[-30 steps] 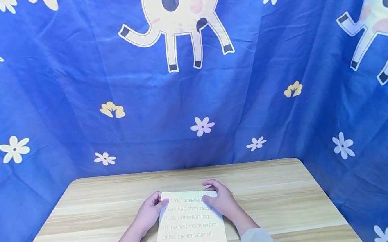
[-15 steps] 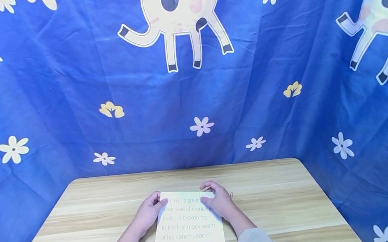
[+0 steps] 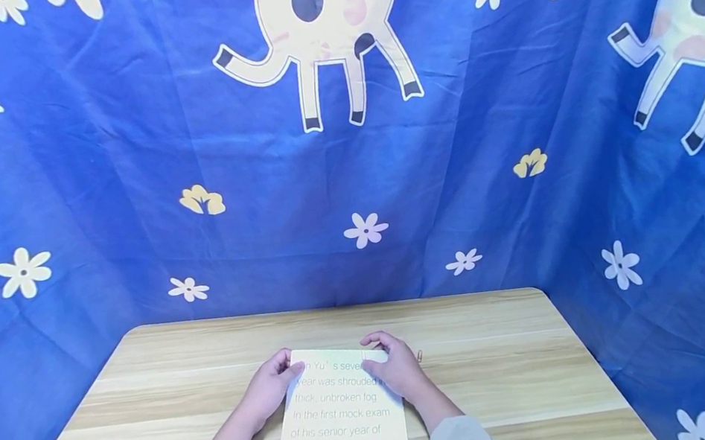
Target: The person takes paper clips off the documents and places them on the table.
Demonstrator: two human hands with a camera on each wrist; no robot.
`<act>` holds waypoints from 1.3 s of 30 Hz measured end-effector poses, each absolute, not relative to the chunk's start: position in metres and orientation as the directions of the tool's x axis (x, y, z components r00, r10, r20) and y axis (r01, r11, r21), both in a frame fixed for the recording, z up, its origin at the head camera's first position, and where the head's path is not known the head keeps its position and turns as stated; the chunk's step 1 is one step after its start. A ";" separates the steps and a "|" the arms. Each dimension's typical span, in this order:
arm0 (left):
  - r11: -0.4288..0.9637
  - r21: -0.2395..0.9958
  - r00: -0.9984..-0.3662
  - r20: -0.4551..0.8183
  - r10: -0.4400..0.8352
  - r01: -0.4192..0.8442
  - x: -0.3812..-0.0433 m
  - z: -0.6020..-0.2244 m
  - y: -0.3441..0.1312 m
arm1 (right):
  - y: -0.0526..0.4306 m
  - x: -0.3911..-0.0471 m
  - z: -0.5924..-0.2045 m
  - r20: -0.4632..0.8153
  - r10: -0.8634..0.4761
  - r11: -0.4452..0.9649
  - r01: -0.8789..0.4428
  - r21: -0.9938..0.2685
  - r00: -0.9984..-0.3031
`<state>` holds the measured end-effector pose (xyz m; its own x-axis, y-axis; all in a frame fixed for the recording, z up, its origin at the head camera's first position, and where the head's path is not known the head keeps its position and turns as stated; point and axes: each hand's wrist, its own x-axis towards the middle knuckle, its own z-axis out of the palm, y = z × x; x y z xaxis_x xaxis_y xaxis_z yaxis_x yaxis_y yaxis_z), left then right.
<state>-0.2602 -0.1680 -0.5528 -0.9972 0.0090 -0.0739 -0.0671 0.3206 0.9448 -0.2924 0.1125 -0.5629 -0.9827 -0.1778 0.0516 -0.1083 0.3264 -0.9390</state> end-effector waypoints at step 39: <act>0.333 0.942 -0.999 -0.053 0.010 -0.047 -0.259 -0.554 -0.169 | 0.112 -0.291 -0.567 0.069 -0.178 0.340 -0.127 -0.932 -0.982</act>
